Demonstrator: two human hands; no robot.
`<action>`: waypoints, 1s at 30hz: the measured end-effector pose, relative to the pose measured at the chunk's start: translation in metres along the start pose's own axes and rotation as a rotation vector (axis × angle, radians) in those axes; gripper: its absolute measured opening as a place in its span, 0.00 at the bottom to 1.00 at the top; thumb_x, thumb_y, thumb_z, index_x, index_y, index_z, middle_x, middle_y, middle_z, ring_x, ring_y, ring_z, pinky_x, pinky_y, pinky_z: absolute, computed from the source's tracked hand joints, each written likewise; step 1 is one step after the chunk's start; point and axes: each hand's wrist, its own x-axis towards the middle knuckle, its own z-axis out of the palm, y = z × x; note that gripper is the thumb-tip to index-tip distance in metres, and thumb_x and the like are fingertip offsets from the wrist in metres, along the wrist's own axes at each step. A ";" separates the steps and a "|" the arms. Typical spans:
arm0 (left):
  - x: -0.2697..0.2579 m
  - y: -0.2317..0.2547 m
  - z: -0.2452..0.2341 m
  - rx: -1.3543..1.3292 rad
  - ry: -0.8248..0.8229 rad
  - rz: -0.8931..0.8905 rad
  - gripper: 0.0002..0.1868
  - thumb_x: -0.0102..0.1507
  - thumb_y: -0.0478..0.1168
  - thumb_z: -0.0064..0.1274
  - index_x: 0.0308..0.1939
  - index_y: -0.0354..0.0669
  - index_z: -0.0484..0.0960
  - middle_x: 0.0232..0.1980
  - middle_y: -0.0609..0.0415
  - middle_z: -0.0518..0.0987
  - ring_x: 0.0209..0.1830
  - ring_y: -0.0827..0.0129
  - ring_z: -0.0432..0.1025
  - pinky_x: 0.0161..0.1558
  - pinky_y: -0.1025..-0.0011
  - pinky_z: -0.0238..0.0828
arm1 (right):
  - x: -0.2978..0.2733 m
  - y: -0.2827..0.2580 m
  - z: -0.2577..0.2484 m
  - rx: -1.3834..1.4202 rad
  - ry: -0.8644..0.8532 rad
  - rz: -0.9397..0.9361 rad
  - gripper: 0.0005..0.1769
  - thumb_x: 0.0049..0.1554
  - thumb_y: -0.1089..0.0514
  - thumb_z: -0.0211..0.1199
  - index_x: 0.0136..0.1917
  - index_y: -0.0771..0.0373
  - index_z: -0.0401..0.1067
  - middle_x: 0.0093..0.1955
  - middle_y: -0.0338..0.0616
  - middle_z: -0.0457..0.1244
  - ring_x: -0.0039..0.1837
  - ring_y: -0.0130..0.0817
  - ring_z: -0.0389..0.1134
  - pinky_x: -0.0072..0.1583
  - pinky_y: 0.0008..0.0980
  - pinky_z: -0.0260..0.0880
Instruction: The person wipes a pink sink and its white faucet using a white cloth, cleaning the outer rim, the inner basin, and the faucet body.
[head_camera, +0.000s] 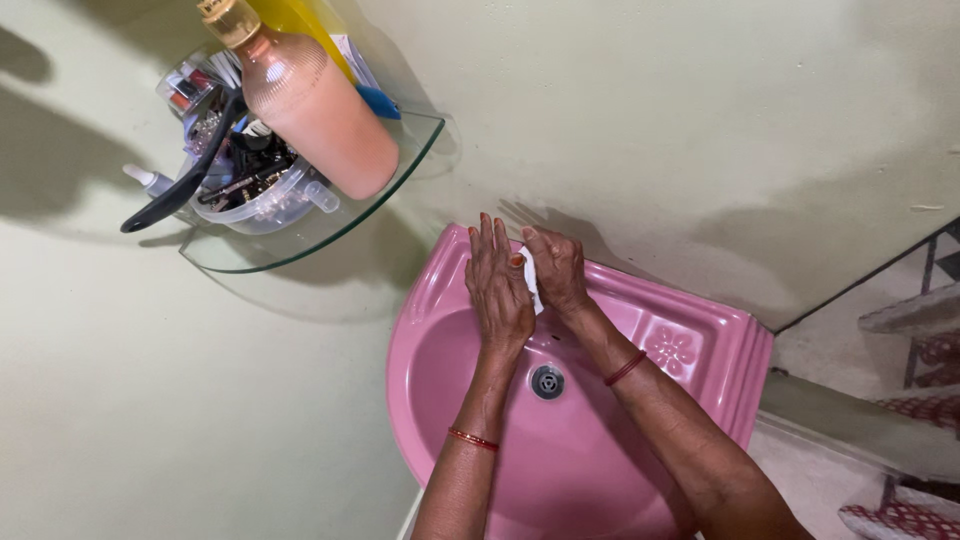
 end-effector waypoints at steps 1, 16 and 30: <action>0.000 -0.001 0.001 0.002 0.001 0.006 0.41 0.74 0.64 0.12 0.81 0.41 0.53 0.85 0.43 0.49 0.86 0.44 0.40 0.79 0.42 0.32 | -0.001 0.010 0.002 0.137 0.025 0.148 0.28 0.70 0.50 0.51 0.33 0.70 0.64 0.30 0.44 0.57 0.35 0.28 0.56 0.40 0.37 0.56; -0.001 0.000 0.000 0.000 -0.003 -0.031 0.41 0.73 0.65 0.15 0.80 0.43 0.56 0.86 0.46 0.49 0.87 0.47 0.39 0.78 0.40 0.31 | -0.083 0.069 -0.019 -0.109 -0.042 0.051 0.27 0.69 0.45 0.50 0.66 0.73 0.60 0.57 0.64 0.59 0.57 0.53 0.62 0.56 0.47 0.63; 0.001 -0.002 0.001 -0.007 -0.004 -0.029 0.42 0.73 0.67 0.14 0.81 0.42 0.56 0.85 0.45 0.49 0.87 0.47 0.39 0.79 0.40 0.31 | -0.050 0.022 -0.026 -0.331 -0.175 -0.040 0.21 0.67 0.53 0.51 0.70 0.65 0.60 0.61 0.58 0.59 0.65 0.54 0.60 0.66 0.52 0.58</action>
